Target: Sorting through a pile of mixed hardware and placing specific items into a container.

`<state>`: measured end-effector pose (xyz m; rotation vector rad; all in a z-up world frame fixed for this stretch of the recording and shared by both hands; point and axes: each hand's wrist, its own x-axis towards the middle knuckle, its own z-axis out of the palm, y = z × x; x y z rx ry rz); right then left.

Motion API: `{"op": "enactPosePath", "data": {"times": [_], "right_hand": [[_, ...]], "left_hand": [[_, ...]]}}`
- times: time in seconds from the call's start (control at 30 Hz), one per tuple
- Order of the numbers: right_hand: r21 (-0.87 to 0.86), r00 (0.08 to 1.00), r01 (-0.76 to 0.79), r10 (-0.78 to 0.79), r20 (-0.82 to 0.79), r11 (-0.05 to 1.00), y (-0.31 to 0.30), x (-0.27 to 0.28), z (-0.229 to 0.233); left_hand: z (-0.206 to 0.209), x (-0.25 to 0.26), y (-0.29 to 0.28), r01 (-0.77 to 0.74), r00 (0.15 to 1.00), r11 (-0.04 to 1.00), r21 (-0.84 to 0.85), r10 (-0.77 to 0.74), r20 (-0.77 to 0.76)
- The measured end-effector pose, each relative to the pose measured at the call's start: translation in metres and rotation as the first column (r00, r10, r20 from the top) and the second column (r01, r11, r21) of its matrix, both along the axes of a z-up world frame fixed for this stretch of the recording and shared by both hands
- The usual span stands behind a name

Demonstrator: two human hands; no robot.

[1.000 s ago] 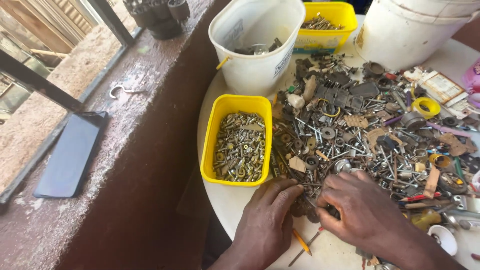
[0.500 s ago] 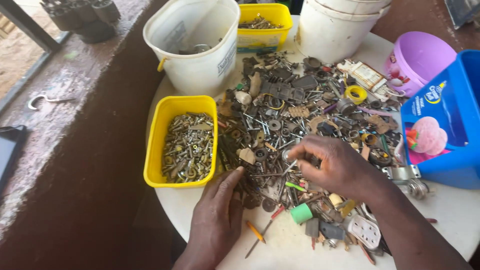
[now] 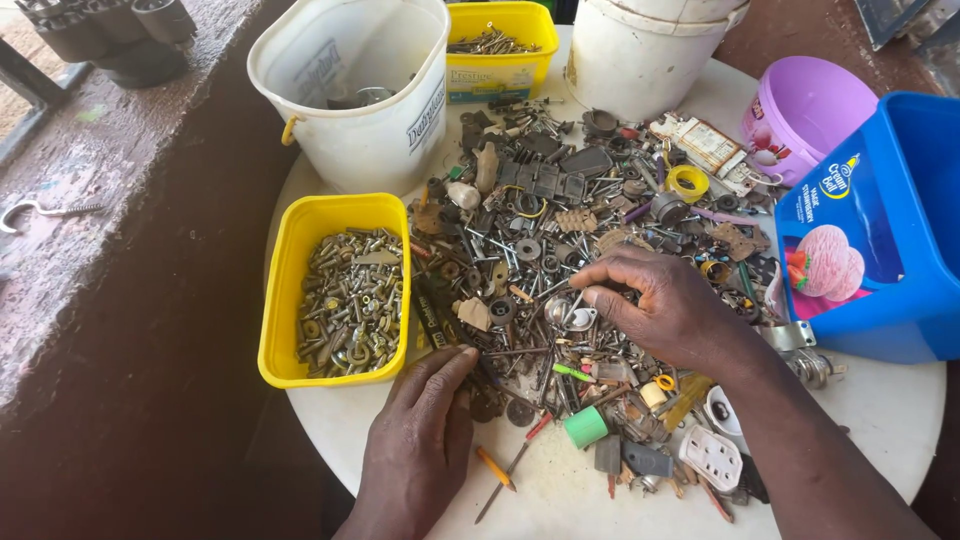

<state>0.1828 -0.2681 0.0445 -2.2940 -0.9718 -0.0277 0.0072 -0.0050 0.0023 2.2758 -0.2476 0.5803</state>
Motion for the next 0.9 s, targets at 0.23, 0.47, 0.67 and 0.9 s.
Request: {"op": "enactPosePath", "data": {"times": [0.23, 0.47, 0.67, 0.9], "right_hand": [[-0.043, 0.941, 0.233, -0.237, -0.24, 0.971, 0.013, -0.019, 0.023], [0.111, 0.93, 0.294, -0.258, -0.262, 0.949, 0.015, -0.013, 0.01], [0.193, 0.975, 0.195, -0.169, -0.146, 0.962, 0.007, -0.001, -0.013], [0.189, 0.946, 0.305, -0.273, -0.176, 0.934, 0.007, 0.004, -0.004]], "left_hand": [[0.003, 0.0, -0.006, 0.081, 0.997, 0.997, -0.017, -0.081, 0.002], [0.01, 0.009, -0.016, 0.116, 0.96, 0.993, 0.01, -0.114, 0.257], [-0.022, 0.025, -0.027, 0.085, 0.924, 0.964, 0.252, -0.171, 0.343], [0.027, 0.045, -0.004, 0.414, 0.871, 0.837, 0.358, -0.478, 0.112]]}}
